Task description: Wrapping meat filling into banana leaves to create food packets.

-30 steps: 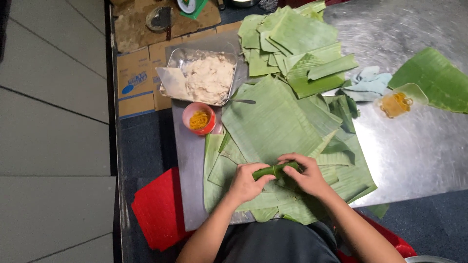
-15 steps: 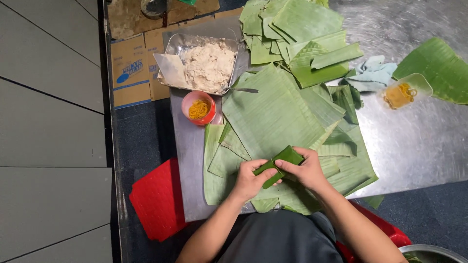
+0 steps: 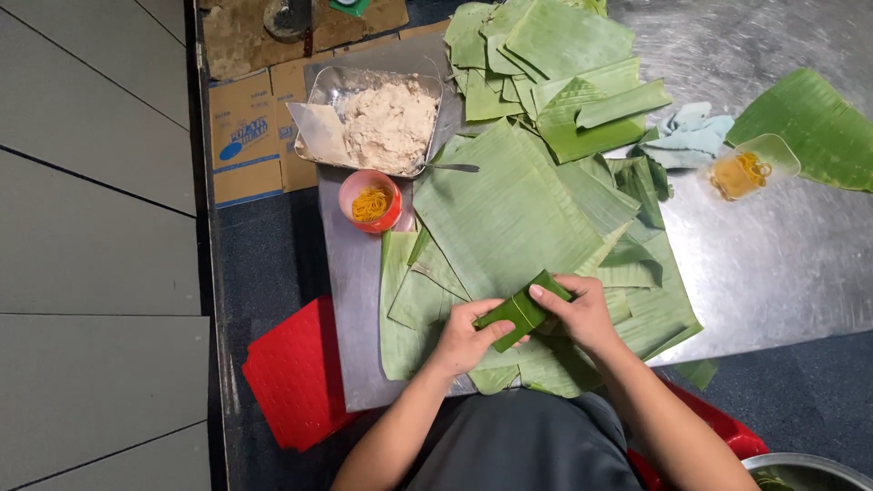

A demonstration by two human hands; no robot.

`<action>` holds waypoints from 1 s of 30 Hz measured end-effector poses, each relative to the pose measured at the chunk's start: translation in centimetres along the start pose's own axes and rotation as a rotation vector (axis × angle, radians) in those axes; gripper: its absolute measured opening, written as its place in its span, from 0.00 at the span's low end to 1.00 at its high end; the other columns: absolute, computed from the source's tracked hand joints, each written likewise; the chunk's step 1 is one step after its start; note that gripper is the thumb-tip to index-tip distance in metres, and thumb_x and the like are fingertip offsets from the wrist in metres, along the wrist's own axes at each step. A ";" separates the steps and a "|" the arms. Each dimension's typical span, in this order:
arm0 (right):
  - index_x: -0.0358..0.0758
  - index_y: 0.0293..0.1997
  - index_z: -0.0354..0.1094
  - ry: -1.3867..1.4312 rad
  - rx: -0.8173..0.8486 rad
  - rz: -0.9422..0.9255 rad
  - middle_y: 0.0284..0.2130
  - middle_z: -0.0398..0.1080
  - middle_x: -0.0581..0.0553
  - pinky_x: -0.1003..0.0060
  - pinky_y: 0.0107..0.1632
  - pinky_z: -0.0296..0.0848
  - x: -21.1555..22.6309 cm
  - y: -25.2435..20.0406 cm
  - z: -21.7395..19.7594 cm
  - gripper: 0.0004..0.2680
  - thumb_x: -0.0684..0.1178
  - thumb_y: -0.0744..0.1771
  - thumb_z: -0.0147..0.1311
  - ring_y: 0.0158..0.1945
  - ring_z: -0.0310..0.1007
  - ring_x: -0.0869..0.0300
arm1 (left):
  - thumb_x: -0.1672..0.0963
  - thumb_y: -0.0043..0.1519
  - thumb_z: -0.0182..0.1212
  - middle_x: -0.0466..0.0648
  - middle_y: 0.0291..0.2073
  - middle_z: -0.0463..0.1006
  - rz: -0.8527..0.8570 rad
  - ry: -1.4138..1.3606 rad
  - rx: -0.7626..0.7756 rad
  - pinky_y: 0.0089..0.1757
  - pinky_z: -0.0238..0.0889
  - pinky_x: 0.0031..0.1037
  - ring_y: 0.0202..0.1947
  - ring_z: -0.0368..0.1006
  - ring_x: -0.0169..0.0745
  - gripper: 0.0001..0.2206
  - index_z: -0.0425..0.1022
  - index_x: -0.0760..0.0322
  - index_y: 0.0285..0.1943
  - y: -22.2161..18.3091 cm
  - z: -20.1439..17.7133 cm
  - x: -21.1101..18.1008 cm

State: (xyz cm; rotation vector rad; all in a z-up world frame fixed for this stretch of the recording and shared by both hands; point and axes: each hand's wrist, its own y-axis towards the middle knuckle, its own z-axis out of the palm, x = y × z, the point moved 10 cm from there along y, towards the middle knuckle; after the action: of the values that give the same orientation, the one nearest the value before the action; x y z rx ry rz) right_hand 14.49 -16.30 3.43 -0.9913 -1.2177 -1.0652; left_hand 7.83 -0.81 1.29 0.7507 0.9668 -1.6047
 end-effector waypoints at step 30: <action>0.55 0.78 0.48 -1.291 0.273 -0.344 0.76 0.44 0.33 0.26 0.67 0.43 4.0 5.2 13.0 0.32 0.78 0.67 0.40 0.77 0.38 0.35 | 0.56 0.65 0.59 0.41 0.56 0.76 0.651 1.376 -0.696 0.54 0.52 0.37 0.60 0.70 0.43 0.10 0.80 0.53 0.53 -4.8 -10.5 -6.0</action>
State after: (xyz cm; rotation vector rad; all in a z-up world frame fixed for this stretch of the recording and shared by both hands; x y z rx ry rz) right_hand 16.82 -2.93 8.56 -1.3000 -2.5610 -0.3729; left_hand 4.49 11.70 2.44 1.4522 1.8045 0.0521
